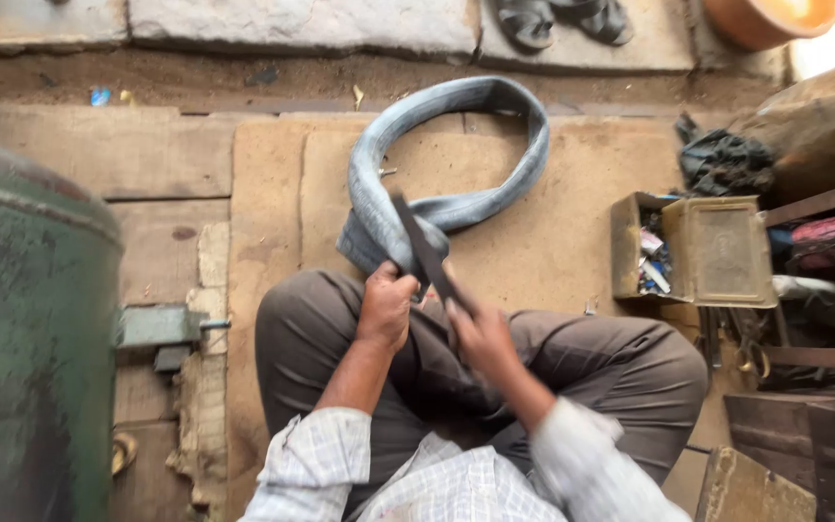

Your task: Manually file the surface of a motorcycle inner tube as part of a puncture repair.

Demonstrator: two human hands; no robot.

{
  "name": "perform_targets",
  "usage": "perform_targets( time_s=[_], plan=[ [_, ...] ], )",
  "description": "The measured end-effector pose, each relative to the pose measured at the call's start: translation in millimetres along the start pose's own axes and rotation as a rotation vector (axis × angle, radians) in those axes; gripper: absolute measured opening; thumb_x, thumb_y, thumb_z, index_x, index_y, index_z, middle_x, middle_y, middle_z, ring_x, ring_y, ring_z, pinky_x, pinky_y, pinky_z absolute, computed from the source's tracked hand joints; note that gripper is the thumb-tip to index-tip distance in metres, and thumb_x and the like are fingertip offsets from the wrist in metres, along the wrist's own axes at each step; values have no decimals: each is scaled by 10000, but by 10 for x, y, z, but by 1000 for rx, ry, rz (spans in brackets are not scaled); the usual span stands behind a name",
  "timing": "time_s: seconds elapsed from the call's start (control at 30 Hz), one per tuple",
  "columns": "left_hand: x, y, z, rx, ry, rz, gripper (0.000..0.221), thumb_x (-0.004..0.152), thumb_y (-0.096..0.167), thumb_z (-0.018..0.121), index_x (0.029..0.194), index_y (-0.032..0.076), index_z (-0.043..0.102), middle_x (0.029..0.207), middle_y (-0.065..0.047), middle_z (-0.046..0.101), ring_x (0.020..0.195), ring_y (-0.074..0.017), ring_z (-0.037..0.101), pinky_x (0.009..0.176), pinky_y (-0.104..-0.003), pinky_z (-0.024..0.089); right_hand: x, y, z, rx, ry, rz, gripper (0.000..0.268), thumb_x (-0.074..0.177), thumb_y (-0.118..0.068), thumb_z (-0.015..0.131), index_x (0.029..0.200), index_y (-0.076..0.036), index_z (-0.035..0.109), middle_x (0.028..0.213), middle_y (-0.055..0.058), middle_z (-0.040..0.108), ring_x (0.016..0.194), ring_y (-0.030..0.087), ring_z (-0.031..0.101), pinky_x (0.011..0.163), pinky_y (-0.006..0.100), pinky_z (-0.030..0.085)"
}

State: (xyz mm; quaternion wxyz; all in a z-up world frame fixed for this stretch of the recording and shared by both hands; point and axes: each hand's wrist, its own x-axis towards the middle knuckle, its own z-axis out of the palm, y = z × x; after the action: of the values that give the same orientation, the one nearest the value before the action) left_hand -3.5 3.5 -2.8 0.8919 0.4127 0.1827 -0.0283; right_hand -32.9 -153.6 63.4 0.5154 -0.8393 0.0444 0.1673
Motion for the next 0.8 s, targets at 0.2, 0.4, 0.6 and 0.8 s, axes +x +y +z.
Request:
perform_targets(
  time_s=[0.2, 0.4, 0.6, 0.8],
  plan=[
    [-8, -101, -22, 6, -20, 43, 318, 817, -120, 514, 1052, -32, 709, 939, -30, 700, 756, -93, 589, 654, -263, 472, 597, -326, 48, 330, 74, -40, 557, 983, -126, 573, 1525, -229, 495, 680, -87, 532, 535, 46, 443, 459, 251, 396],
    [-50, 73, 70, -53, 17, -16, 307, 814, -108, 509, 1023, 9, 702, 904, -11, 702, 745, -94, 619, 681, -282, 554, -396, 82, -357, 79, -92, 180, 555, 971, -164, 560, 1516, -233, 481, 580, -24, 541, 453, 76, 481, 435, 248, 425],
    [-49, -31, 56, 129, -55, 84, 242, 819, -117, 527, 956, -72, 721, 1105, 5, 615, 890, -94, 604, 762, -247, 522, 109, -68, 6, -88, 52, -123, 564, 1014, -159, 576, 1560, -248, 469, 644, -30, 492, 546, 49, 446, 493, 265, 410],
    [-101, 78, 128, 175, -61, 108, 265, 824, -105, 523, 997, -54, 718, 1069, -21, 623, 906, -100, 602, 781, -247, 511, 463, -314, -55, 127, 50, -151, 555, 1025, -126, 579, 1559, -230, 471, 686, -77, 531, 563, 39, 466, 510, 246, 435]
  ],
)
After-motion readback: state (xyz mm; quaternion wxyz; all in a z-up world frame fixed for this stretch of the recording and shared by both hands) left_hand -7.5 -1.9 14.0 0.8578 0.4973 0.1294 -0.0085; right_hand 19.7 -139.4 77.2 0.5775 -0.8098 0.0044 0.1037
